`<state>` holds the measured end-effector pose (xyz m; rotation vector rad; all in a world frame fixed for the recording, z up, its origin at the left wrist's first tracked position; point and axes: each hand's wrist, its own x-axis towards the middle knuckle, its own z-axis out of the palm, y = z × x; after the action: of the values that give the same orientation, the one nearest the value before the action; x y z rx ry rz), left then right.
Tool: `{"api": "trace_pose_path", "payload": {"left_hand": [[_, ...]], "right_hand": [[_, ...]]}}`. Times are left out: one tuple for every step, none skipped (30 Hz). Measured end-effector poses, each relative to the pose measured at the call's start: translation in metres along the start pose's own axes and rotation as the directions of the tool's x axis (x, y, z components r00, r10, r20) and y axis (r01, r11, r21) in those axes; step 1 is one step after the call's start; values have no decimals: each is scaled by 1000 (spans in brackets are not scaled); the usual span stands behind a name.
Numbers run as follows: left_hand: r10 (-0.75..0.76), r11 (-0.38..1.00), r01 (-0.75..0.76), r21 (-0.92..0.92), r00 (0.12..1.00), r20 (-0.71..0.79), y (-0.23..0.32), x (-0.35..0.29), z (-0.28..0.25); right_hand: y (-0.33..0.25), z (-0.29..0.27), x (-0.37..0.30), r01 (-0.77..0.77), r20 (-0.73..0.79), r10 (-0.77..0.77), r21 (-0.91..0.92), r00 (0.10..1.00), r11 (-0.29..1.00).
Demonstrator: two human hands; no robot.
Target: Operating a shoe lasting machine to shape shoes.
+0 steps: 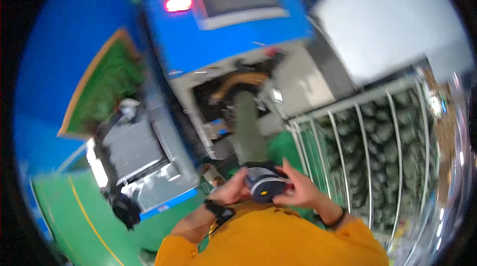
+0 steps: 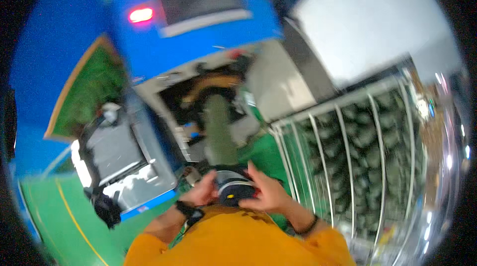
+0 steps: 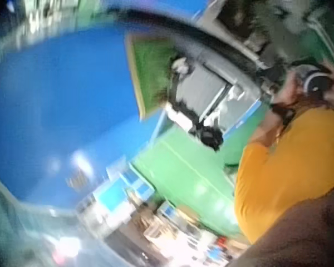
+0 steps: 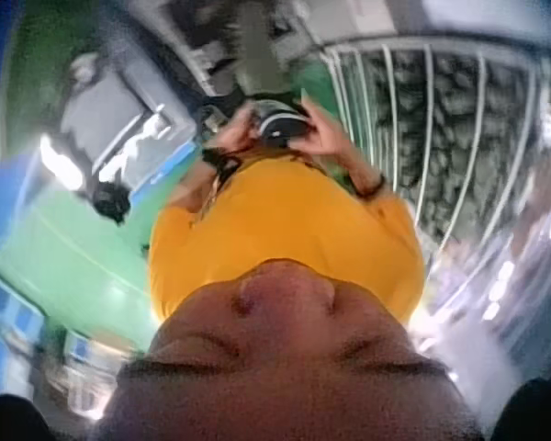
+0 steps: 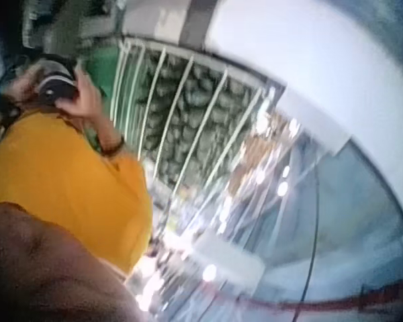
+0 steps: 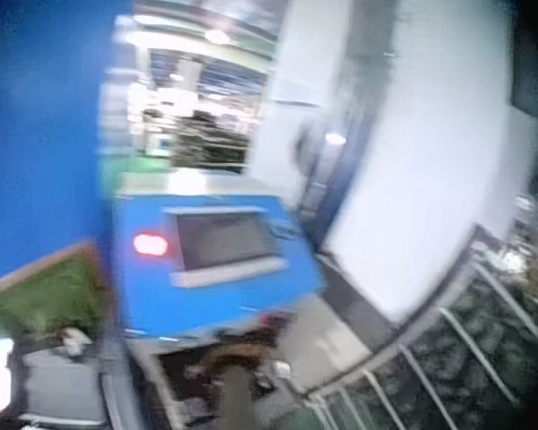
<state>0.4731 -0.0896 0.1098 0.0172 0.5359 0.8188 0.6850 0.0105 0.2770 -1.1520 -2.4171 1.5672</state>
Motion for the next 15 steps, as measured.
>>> {"api": "trace_pose_path", "payload": {"left_hand": [[16, 995, -6, 96, 994, -104, -20, 4, -49], [132, 982, -115, 149, 985, -112, -10, -9, -13], [184, 910, -104, 402, 969, -164, 2, -26, 13], [192, 759, -32, 650, 965, -177, -11, -28, -28], [250, 653, 90, 752, 912, -326, -2, -36, -1], [322, 617, 78, 783, 883, -341, -3, -30, -1], [392, 585, 72, 808, 847, -359, -7, -31, -11], [409, 540, 133, 831, 822, -397, -7, -38, -21], [425, 493, 197, 847, 795, -433, -5, -45, -16], [425, 545, 171, 821, 788, -445, -4, -50, -8], [599, 446, 81, 891, 714, -364, -11, -52, -6], [532, 426, 198, 883, 734, -421, -9, -57, -1], [464, 395, 310, 865, 745, -479, -4, -62, 2], [500, 318, 319, 893, 744, -443, -6, -66, 1], [527, 238, 326, 915, 748, -403, -10, -64, 3]], "right_hand": [[28, 6, 17, 19, -83, -2, 213, 997, 977], [27, 10, 47, -144, -221, 257, 425, 941, 894], [89, 25, 81, -134, -391, 144, 53, 909, 990], [94, 29, 113, -40, -334, 77, 117, 939, 992], [40, 17, 123, -260, 9, 412, 787, 911, 560], [45, 36, 146, -55, -31, 226, 929, 974, 365], [55, 56, 164, 116, -121, 39, 987, 992, 111], [45, 58, 166, 102, -120, 148, 987, 982, 123], [35, 57, 159, 81, -113, 260, 988, 959, 129], [44, 51, 151, 60, -79, 263, 995, 962, 77], [52, 42, 138, 73, -84, 266, 996, 960, 52], [68, 26, 113, 70, -89, 162, 990, 983, 119], [88, 7, 85, 75, -87, 61, 979, 994, 190], [109, -14, 55, 185, -199, -26, 848, 980, 497], [139, -32, 27, 154, -158, -50, 767, 986, 623]]}}
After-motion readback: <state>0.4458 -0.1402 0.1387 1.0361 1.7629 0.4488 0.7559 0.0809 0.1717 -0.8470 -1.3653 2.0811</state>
